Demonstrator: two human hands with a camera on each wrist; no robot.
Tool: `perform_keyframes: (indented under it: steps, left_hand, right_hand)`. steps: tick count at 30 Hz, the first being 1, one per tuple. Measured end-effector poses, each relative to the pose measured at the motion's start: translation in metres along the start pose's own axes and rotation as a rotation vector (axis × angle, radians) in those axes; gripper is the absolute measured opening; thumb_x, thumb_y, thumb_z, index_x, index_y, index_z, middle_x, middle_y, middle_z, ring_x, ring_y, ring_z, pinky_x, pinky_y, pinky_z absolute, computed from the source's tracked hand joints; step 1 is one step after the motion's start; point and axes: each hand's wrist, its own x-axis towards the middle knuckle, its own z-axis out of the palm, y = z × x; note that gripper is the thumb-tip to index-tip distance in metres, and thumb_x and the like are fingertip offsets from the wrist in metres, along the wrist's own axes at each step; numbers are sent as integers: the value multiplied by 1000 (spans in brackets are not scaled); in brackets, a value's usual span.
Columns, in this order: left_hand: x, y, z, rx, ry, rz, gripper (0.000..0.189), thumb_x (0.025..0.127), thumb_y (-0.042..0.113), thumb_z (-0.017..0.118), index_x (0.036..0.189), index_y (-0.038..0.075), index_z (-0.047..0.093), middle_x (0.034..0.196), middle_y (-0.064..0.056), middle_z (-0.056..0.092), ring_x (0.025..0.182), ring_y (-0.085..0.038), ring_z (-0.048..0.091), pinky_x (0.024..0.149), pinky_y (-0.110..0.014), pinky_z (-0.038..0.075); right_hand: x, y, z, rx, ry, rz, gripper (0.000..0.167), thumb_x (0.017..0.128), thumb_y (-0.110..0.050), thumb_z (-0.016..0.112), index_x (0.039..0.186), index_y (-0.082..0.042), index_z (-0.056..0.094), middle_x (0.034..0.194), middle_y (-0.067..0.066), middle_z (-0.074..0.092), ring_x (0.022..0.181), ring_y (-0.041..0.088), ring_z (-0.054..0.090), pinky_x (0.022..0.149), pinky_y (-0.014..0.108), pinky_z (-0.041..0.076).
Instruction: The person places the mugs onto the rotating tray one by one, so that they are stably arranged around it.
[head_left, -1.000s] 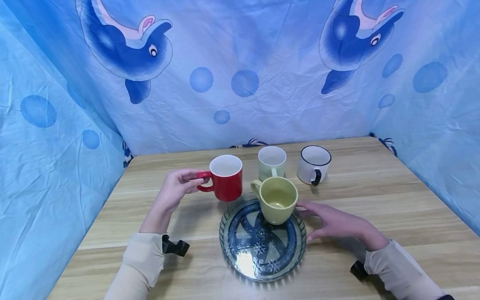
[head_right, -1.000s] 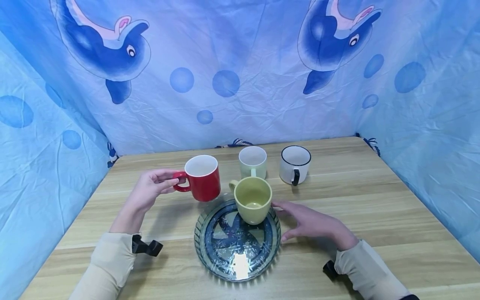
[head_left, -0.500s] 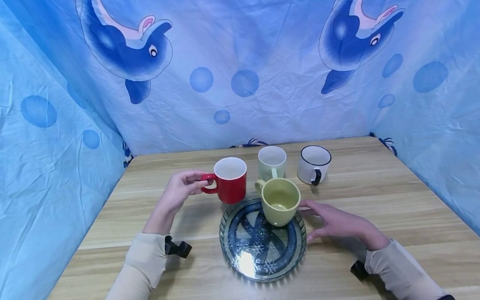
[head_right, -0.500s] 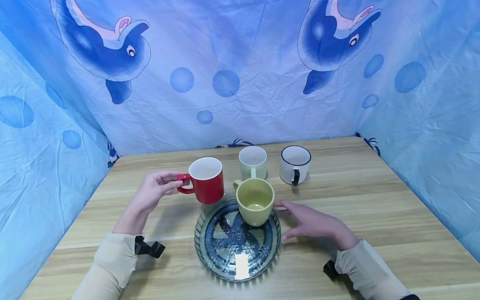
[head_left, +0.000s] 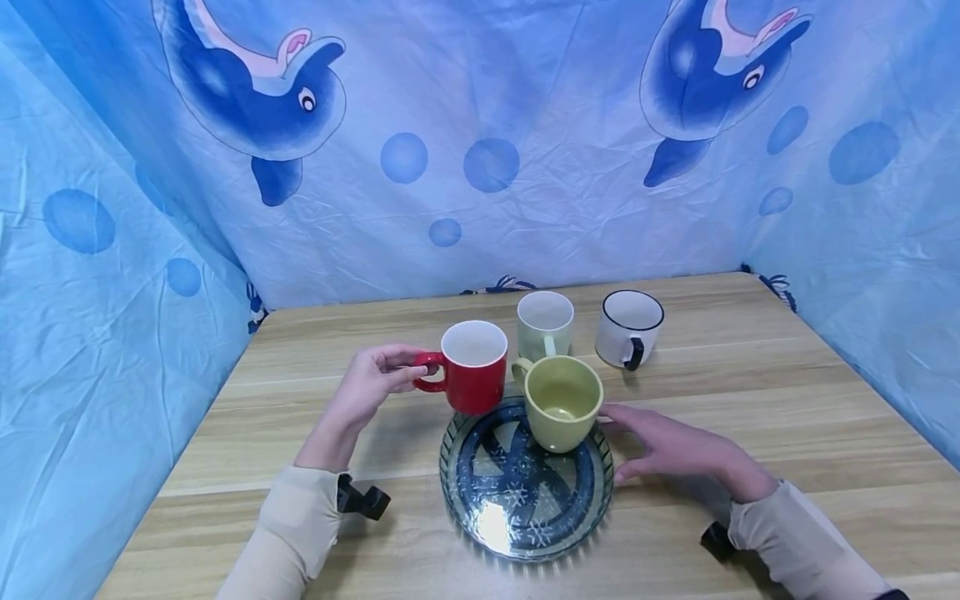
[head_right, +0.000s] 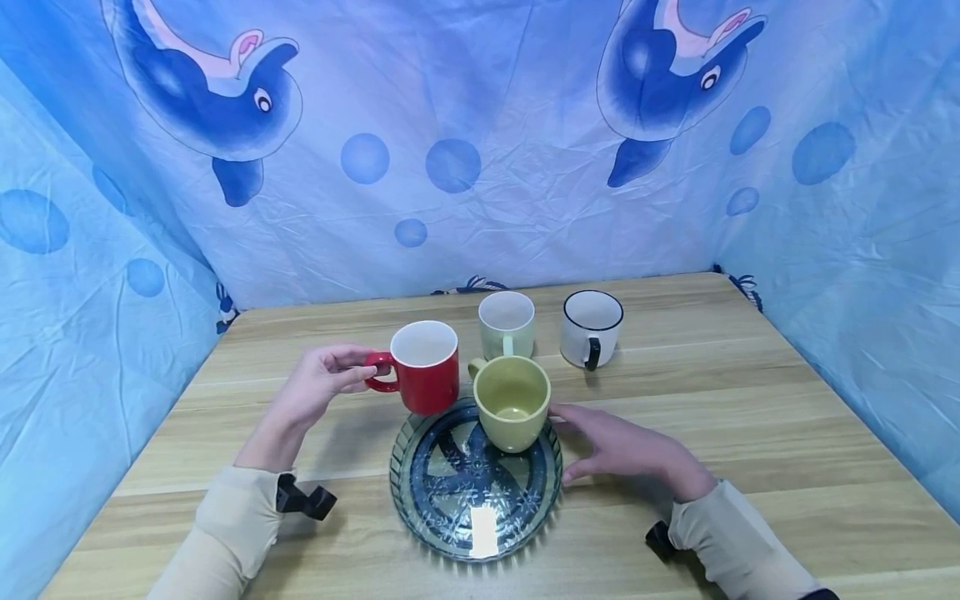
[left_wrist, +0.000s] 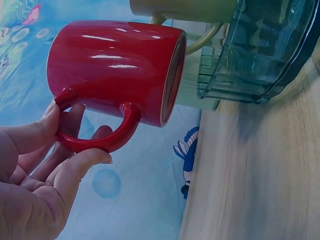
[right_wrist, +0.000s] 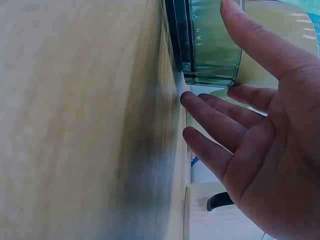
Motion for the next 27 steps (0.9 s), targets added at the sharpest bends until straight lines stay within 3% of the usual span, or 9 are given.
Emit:
perform_keyframes:
  steps: [5, 10, 18, 27]
  left_hand:
    - [0, 0, 3, -3, -19, -8, 35, 90, 7, 67, 122, -6, 62, 116, -22, 68, 98, -20, 71, 82, -32, 60]
    - [0, 0, 6, 2, -33, -19, 35, 90, 9, 68, 121, -5, 62, 115, -21, 69, 104, -31, 69, 84, -36, 59]
    - [1, -1, 7, 16, -51, -28, 34, 89, 10, 68, 120, -3, 64, 113, -19, 71, 99, -23, 70, 86, -42, 59]
    - [3, -4, 12, 16, -89, -16, 32, 89, 8, 68, 118, -2, 65, 107, -18, 73, 102, -33, 69, 84, -37, 59]
  right_hand:
    - [1, 0, 1, -12, 2, -18, 96, 75, -51, 73, 151, -10, 31, 151, 13, 42, 136, 35, 43, 111, 55, 33]
    - [1, 1, 2, -10, -2, 0, 99, 72, -51, 76, 150, -10, 32, 152, 10, 42, 138, 32, 42, 113, 53, 32]
    - [1, 0, 0, 17, -25, 19, 99, 71, -49, 78, 150, -9, 33, 150, 10, 44, 135, 30, 46, 112, 52, 34]
    - [1, 1, 0, 11, -21, 24, 99, 71, -47, 79, 150, -9, 33, 151, 8, 43, 136, 29, 45, 113, 51, 34]
